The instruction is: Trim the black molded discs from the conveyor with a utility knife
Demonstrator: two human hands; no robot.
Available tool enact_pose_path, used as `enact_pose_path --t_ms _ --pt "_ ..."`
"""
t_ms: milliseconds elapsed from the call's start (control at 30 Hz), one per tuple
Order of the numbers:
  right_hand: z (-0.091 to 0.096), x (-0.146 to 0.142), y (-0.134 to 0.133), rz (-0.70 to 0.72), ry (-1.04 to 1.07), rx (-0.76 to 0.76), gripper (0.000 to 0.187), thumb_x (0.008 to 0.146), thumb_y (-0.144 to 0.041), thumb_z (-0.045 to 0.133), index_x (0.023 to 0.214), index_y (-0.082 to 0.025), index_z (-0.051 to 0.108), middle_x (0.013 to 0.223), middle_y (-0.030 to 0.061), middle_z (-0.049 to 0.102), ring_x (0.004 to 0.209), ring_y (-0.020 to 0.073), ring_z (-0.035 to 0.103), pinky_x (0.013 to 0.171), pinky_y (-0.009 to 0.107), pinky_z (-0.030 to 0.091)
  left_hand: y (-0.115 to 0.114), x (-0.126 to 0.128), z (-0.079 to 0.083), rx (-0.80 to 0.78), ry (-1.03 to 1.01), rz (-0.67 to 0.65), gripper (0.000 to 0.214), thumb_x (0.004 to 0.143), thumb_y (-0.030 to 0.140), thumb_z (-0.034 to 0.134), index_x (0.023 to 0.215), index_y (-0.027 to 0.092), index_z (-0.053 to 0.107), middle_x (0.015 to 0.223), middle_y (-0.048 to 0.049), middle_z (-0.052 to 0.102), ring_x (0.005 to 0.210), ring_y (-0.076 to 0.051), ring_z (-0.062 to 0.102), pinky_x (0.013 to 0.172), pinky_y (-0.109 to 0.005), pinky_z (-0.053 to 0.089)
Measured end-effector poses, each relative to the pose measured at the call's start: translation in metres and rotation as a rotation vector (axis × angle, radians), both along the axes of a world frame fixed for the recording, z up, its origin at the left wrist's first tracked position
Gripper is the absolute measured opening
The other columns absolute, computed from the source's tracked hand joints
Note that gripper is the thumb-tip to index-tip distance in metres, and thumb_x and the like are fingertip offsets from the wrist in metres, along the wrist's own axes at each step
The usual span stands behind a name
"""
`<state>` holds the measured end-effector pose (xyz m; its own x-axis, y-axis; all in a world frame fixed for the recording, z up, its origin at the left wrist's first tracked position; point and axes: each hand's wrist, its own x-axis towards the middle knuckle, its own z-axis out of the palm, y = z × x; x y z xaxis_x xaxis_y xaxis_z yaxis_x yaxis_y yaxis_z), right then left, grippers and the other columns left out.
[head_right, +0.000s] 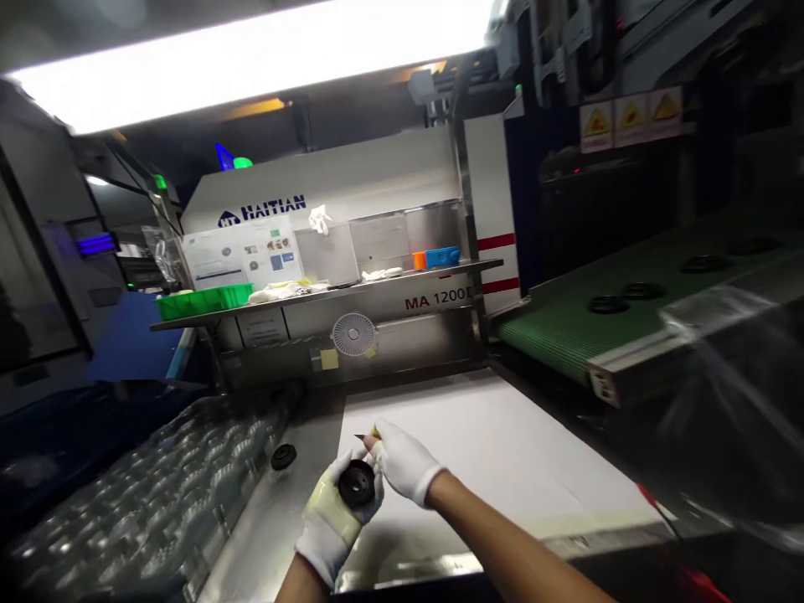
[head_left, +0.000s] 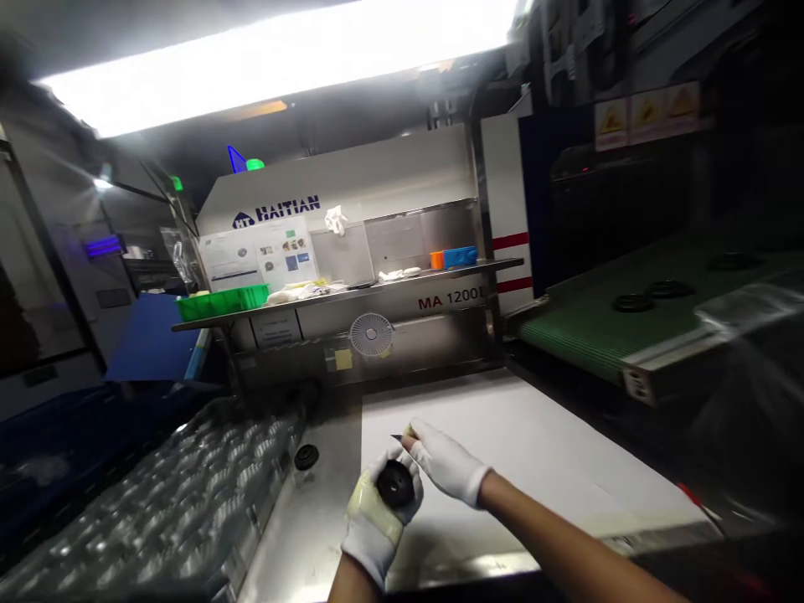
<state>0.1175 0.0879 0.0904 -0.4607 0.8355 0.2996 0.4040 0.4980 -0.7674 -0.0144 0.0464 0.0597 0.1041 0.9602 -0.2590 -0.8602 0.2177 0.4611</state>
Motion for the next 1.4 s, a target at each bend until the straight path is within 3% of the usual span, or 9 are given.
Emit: enact_pose_path --t_ms 167,367,567,733,867,967,1133,1233,1400 --pt "-0.032 -0.026 0.037 0.087 0.125 -0.106 0.019 0.085 -0.023 0.031 0.069 -0.019 0.042 0.063 -0.0025 0.051 0.05 0.0105 0.049 0.048 0.02 0.037 0.043 -0.03 -0.003 0.029 -0.025 0.275 0.023 0.067 0.002 0.048 0.083 0.017 0.056 0.075 -0.0027 0.057 0.073 -0.015 0.059 0.074 -0.034 0.048" --pt "-0.051 -0.023 0.049 -0.021 0.082 -0.089 0.026 0.089 -0.037 0.035 0.073 -0.021 0.048 0.062 -0.0029 0.05 0.056 0.0131 0.046 0.055 0.024 0.033 0.077 -0.037 -0.012 0.03 0.021 0.315 0.009 0.074 0.025 0.06 0.079 0.018 0.058 0.069 0.0 0.053 0.066 -0.014 0.054 0.065 -0.031 0.048" --pt "-0.055 -0.004 0.034 -0.018 0.11 -0.147 0.026 0.088 -0.034 0.036 0.074 -0.019 0.053 0.074 0.0006 0.057 0.07 0.0154 0.051 0.063 0.025 0.036 0.073 -0.024 -0.016 0.068 -0.025 0.246 0.004 0.075 0.019 0.058 0.073 0.017 0.057 0.069 0.0005 0.051 0.067 -0.011 0.053 0.072 -0.028 0.047" --pt "-0.065 0.013 0.013 -0.004 0.143 -0.145 0.033 0.088 -0.039 0.036 0.065 -0.019 0.046 0.061 -0.0027 0.049 0.059 0.013 0.046 0.056 0.022 0.035 0.06 0.008 -0.015 0.114 -0.03 0.202 0.005 0.072 0.016 0.061 0.072 0.015 0.056 0.068 0.0001 0.051 0.064 -0.011 0.052 0.066 -0.027 0.046" --pt "-0.076 0.023 0.018 -0.092 0.016 -0.08 0.029 0.09 -0.038 0.035 0.068 -0.02 0.044 0.062 -0.0023 0.051 0.058 0.0134 0.047 0.054 0.023 0.033 0.061 0.022 -0.024 0.13 -0.008 0.174 0.005 0.07 0.014 0.063 0.073 0.014 0.058 0.067 -0.0012 0.052 0.065 -0.013 0.053 0.064 -0.028 0.046" --pt "-0.076 0.021 0.033 -0.105 -0.044 -0.056 0.027 0.09 -0.035 0.035 0.069 -0.021 0.042 0.065 -0.002 0.053 0.06 0.0136 0.048 0.054 0.023 0.032 0.071 0.02 -0.027 0.125 0.024 0.159 0.006 0.068 0.012 0.062 0.074 0.013 0.059 0.068 -0.0023 0.053 0.065 -0.014 0.053 0.064 -0.029 0.046" --pt "-0.064 0.014 0.053 -0.105 -0.099 -0.004 0.03 0.092 -0.036 0.032 0.069 -0.021 0.044 0.067 -0.0017 0.054 0.061 0.0138 0.049 0.056 0.023 0.032 0.09 0.011 -0.013 0.096 0.069 0.17 0.01 0.067 0.01 0.061 0.077 0.012 0.061 0.068 -0.0035 0.053 0.064 -0.015 0.053 0.062 -0.028 0.046" --pt "-0.058 0.012 0.056 -0.121 -0.154 0.022 0.033 0.093 -0.038 0.03 0.07 -0.021 0.047 0.067 -0.0014 0.055 0.06 0.0138 0.05 0.055 0.023 0.032 0.096 0.009 -0.008 0.084 0.064 0.192 0.011 0.067 0.01 0.06 0.077 0.012 0.061 0.069 -0.0036 0.054 0.065 -0.015 0.053 0.063 -0.028 0.047" --pt "-0.061 0.002 0.052 -0.167 -0.228 0.026 0.031 0.093 -0.037 0.029 0.079 -0.021 0.052 0.073 0.0001 0.059 0.064 0.0144 0.053 0.057 0.023 0.032 0.097 0.006 -0.016 0.061 0.041 0.233 0.013 0.064 0.006 0.06 0.076 0.012 0.061 0.066 -0.0028 0.053 0.062 -0.013 0.052 0.061 -0.026 0.046"
